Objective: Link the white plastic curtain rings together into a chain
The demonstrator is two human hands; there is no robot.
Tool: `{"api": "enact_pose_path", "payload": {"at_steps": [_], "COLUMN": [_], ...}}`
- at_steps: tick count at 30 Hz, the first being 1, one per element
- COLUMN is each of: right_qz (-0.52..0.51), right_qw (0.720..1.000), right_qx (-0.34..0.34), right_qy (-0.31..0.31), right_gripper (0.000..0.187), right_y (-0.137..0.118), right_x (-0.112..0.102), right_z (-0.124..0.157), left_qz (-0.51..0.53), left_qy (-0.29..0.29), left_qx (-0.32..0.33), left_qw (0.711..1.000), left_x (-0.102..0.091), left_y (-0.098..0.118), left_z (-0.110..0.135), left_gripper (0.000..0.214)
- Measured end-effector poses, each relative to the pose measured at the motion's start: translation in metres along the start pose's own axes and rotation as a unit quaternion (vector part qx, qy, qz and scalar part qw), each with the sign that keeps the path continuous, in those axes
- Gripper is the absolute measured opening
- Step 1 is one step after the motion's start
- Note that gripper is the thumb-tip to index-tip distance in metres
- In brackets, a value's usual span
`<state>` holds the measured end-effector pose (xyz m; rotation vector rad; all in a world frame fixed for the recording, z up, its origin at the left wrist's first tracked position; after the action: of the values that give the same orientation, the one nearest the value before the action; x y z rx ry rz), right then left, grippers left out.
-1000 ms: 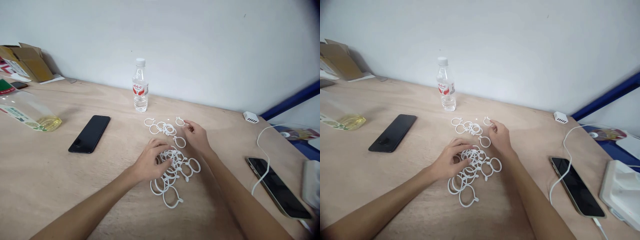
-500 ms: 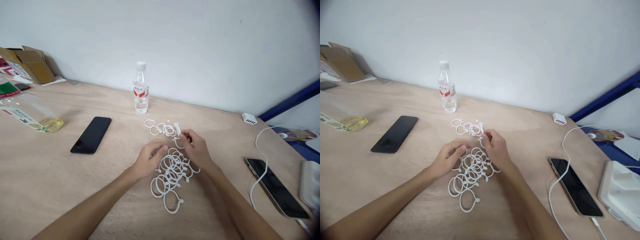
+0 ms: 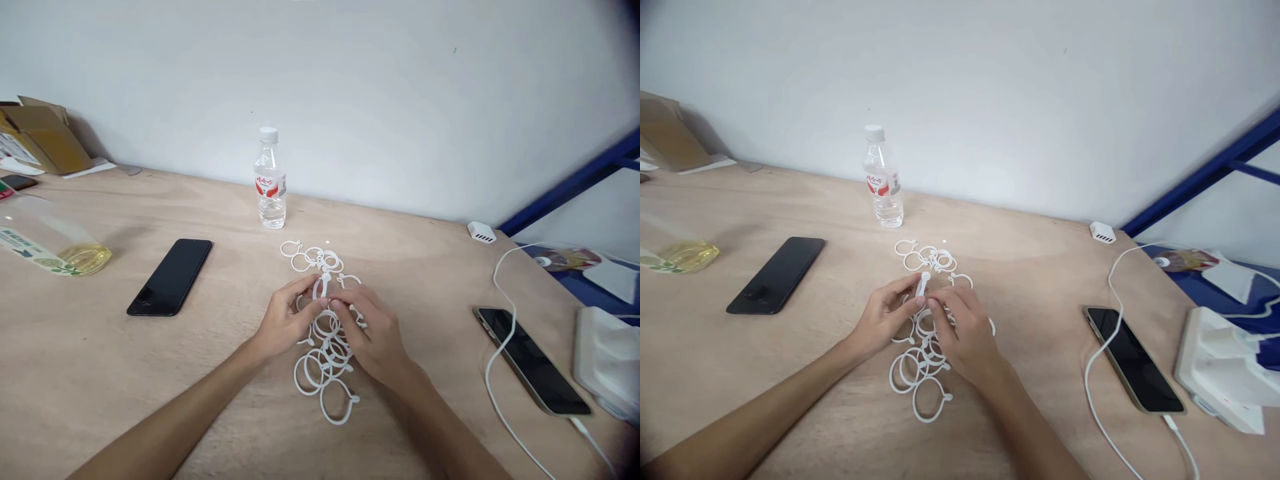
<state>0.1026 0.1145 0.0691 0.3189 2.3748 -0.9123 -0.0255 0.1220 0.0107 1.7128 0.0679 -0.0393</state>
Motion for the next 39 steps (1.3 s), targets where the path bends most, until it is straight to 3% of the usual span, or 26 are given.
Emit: {"api": "enact_pose_path", "payload": {"at_steps": [5,13,39], "right_qz": [-0.057,-0.176,-0.201], "right_qw": [0.986,0.956,0.926], "right_qx": [0.154,0.230,0.318], "right_qy": [0.041,0.043,0.031], "right_gripper": [0.022,0.022,0.030], "right_y": [0.035,0.050,0.064], "right_x": [-0.006,0.002,0.010], "right_z": [0.007,0.010,0.024], "left_qz": [-0.044,-0.073,-0.121], "left_qy": [-0.046,-0.070,-0.091], "left_qx": [0.051,0.065,0.067], "left_qw": [0.997,0.993,0.986], "left_x": [0.008,0.012,0.017], "left_y": [0.009,0.012,0.021], "left_z": [0.002,0.002,0.004], "left_gripper": [0.040,0.036,0.030]}}
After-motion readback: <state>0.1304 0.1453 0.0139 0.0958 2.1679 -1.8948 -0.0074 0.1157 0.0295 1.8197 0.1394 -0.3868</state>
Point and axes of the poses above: each hand's wrist, its own z-axis away from the middle knuckle, its own x-axis out of the palm, y = z × x, the point moved 9 cm from there along -z, towards the middle knuckle, and after that the axes turned 3 degrees about -x, right-handed, at the moved point
